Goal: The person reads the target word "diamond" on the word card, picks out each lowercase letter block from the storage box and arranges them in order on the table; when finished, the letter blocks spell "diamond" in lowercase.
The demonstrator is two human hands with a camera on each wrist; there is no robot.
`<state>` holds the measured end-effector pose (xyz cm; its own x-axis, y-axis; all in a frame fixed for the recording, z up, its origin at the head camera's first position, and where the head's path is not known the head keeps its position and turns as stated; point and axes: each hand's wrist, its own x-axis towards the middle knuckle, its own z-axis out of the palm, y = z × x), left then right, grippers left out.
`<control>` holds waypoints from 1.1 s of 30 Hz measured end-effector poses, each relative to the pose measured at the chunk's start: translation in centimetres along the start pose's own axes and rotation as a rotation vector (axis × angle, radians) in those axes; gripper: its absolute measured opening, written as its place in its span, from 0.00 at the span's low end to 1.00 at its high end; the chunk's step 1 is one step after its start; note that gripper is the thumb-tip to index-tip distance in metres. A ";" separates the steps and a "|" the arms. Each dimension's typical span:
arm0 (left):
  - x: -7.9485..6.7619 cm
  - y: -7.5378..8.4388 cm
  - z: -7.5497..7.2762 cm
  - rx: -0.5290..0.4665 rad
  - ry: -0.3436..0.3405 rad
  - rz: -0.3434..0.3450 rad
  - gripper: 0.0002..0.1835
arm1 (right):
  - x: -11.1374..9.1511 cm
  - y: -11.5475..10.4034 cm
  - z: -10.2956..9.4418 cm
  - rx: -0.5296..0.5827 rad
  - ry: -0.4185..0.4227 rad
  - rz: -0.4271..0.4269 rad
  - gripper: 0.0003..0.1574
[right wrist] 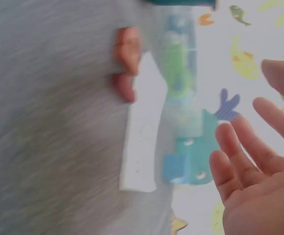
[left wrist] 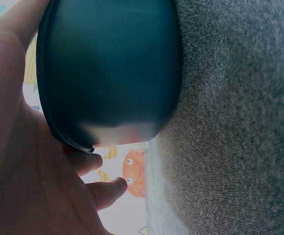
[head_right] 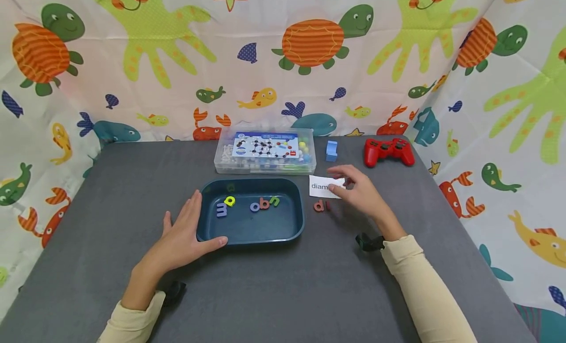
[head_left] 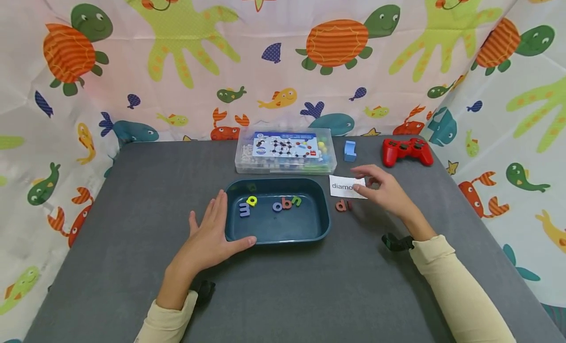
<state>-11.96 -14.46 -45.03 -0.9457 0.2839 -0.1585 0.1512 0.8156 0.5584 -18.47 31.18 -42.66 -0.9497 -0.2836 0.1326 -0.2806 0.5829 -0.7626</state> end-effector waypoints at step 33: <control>-0.1 -0.2 0.1 0.020 0.019 0.016 0.74 | 8.2 -9.9 9.6 0.394 -0.101 -0.418 0.44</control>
<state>-11.89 -14.54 -45.23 -0.9485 0.2872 -0.1339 0.1719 0.8213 0.5440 -22.14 15.80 -40.06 -0.7460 -0.5111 0.4269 -0.5377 0.0843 -0.8389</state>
